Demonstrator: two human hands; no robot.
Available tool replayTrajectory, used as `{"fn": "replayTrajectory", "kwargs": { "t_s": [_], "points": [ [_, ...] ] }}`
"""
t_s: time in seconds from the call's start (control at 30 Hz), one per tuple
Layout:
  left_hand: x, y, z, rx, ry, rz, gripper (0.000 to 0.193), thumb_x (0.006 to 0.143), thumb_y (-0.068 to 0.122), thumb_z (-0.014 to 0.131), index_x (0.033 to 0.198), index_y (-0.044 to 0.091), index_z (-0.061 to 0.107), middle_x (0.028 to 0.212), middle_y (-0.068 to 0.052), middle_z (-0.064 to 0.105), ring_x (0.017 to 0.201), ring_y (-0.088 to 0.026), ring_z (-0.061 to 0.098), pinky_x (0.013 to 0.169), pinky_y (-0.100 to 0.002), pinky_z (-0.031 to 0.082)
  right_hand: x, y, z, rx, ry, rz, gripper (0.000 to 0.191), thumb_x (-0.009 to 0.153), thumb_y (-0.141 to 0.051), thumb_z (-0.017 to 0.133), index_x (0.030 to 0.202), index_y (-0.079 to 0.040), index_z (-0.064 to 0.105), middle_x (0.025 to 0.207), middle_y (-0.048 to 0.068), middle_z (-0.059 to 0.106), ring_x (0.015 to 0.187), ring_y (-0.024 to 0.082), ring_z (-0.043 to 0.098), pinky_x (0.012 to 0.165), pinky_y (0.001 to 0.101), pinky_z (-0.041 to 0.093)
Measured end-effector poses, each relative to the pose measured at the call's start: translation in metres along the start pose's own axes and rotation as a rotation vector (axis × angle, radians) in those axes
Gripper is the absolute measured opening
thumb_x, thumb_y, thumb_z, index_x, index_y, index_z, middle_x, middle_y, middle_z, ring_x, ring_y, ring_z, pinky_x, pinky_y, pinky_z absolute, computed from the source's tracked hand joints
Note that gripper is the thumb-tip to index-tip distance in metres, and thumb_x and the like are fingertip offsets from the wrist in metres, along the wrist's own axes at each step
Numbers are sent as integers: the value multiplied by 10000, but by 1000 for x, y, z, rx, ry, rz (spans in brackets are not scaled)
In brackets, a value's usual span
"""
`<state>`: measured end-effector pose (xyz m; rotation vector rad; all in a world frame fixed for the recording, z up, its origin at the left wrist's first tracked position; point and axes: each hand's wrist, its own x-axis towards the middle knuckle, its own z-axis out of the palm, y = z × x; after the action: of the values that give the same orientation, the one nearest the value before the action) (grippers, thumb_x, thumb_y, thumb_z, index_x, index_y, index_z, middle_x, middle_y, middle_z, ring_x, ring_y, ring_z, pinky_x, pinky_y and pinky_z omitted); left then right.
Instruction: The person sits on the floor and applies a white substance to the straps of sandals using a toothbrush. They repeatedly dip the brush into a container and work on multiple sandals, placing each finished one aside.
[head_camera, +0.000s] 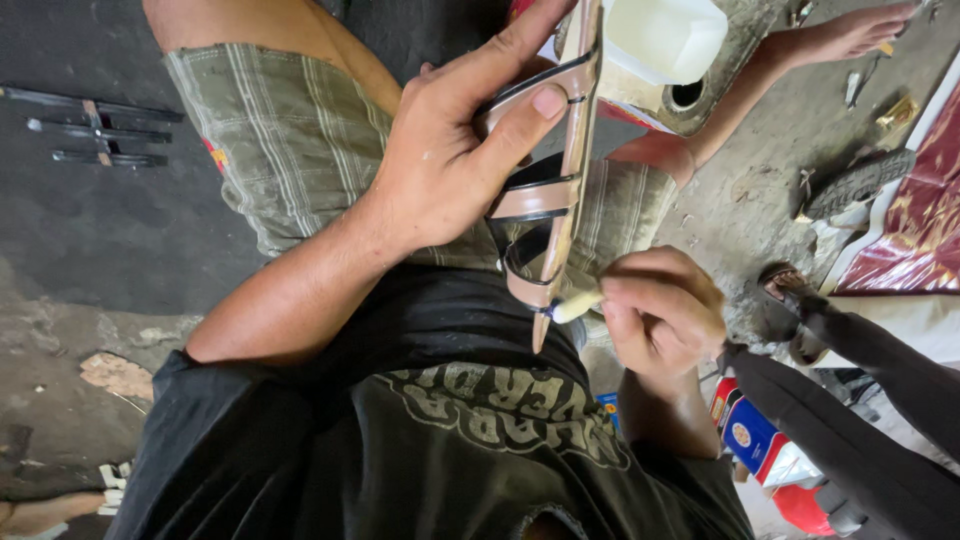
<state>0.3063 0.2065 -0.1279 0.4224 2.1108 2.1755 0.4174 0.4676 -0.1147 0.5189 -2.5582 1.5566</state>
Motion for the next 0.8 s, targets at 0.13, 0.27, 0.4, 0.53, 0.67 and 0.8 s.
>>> {"fn": "replayTrajectory", "kwargs": {
  "t_s": [0.13,0.27,0.4,0.53,0.67,0.8],
  "points": [
    [-9,-12,8,-97,-44,-66,474,1178,220,584,1568,26,398,1561,-136,547,1426,-165,530,1264,-319,391,1,7,10,-63,92,210,96,1076,-127,691,1090,-33,687,1000,116,697,797,169,659,729,247,525],
    [-16,-36,30,-506,93,-163,514,1173,216,541,1602,-9,369,1532,-116,562,1410,-187,529,1268,-326,396,27,41,40,987,579,773,207,1091,-157,517,1232,-14,567,1053,129,635,845,198,632,770,305,526],
    [-31,-54,53,-745,270,-162,643,1129,204,564,1642,-38,261,1328,-122,510,1146,-194,479,1040,-324,402,16,49,54,1224,370,532,415,1066,-377,492,1361,-90,543,1177,116,661,809,269,679,670,429,566],
    [-41,-60,55,-626,193,-66,781,1078,138,668,1634,7,135,1540,-119,436,1375,-205,469,1166,-390,436,12,68,33,1429,282,501,466,1204,-410,503,1294,44,563,1041,180,663,859,287,682,805,470,559],
    [-39,-56,39,-422,68,105,905,1045,90,764,1644,99,85,1605,-121,423,1457,-196,443,1258,-389,371,22,81,9,1404,293,499,474,1052,-356,600,1388,-28,534,1277,123,655,1098,257,681,904,459,572],
    [-33,-41,28,-219,24,130,1000,963,100,841,1679,106,142,1583,-146,459,1456,-219,491,1270,-405,407,36,74,-2,1218,320,537,531,1012,-293,697,1450,-48,521,1397,123,631,1293,264,635,1091,442,553]
  ]
}}
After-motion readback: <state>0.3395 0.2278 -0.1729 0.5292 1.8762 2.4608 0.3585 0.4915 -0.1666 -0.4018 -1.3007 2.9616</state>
